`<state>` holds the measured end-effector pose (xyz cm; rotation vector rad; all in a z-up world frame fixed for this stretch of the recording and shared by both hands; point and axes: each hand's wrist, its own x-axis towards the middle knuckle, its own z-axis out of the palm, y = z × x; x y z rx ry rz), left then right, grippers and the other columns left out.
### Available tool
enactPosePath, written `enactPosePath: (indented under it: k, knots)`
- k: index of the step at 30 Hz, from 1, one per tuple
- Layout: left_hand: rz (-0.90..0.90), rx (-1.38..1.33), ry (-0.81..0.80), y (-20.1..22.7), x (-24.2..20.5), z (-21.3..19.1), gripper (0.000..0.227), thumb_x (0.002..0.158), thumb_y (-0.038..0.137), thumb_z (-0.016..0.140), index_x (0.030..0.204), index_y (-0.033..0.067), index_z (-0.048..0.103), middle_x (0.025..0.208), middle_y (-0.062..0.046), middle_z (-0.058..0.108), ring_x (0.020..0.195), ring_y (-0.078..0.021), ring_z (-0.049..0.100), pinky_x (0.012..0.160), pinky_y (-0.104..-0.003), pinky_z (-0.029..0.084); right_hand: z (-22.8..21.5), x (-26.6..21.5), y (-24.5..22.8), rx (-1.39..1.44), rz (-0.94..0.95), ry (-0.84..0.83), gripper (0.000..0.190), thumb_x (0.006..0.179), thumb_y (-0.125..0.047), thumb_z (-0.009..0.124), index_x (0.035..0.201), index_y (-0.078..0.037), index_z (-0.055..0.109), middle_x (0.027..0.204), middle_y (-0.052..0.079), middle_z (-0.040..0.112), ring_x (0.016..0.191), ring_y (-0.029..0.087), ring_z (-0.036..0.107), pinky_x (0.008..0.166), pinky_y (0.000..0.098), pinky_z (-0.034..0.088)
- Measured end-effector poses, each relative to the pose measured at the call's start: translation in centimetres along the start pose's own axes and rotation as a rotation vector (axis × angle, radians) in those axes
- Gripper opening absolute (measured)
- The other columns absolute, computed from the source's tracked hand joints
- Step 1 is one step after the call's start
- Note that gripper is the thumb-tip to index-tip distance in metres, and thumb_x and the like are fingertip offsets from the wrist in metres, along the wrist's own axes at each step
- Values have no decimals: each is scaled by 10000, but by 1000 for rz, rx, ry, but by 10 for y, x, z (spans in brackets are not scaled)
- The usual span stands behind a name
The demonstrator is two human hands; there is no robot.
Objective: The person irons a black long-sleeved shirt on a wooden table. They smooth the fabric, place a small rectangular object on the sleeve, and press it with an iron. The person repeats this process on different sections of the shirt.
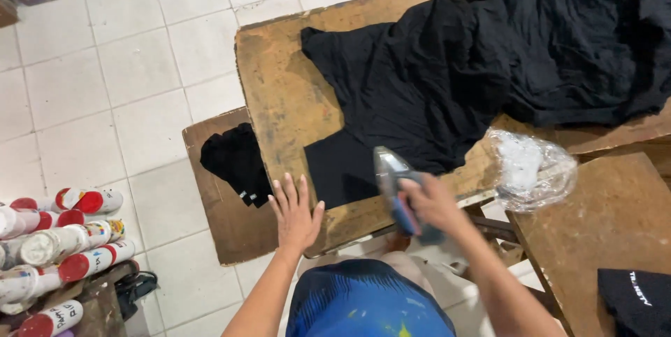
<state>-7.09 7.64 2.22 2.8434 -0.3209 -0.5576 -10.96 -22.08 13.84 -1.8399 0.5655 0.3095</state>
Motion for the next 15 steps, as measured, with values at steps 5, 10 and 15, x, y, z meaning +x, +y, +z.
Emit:
enactPosePath:
  k: [5, 10, 15]
  knots:
    - [6, 8, -196, -6, 9, -20, 807, 1029, 592, 332, 1656, 194, 15, 1706, -186, -98, 1546, -454, -109, 1225, -651, -4, 97, 61, 6, -550, 132, -72, 589, 963, -631, 520, 1056, -57, 611, 1060, 284, 722, 1100, 450, 682, 928, 580, 533]
    - [6, -2, -290, -6, 10, -31, 815, 1030, 601, 316, 1649, 189, -17, 1704, -181, -115, 1545, -450, -131, 1231, -644, -19, 127, 68, -11, -632, 269, -70, 641, 931, -745, 461, 1057, -130, 590, 1072, 199, 727, 1096, 418, 693, 885, 567, 552]
    - [-1, -30, -366, -9, 16, -33, 828, 1030, 596, 336, 1650, 199, -45, 1701, -163, -165, 1537, -444, -172, 1232, -646, -51, 140, 58, -26, -638, 191, -30, 570, 992, -592, 448, 1054, -40, 575, 984, 314, 706, 996, 496, 703, 831, 591, 578]
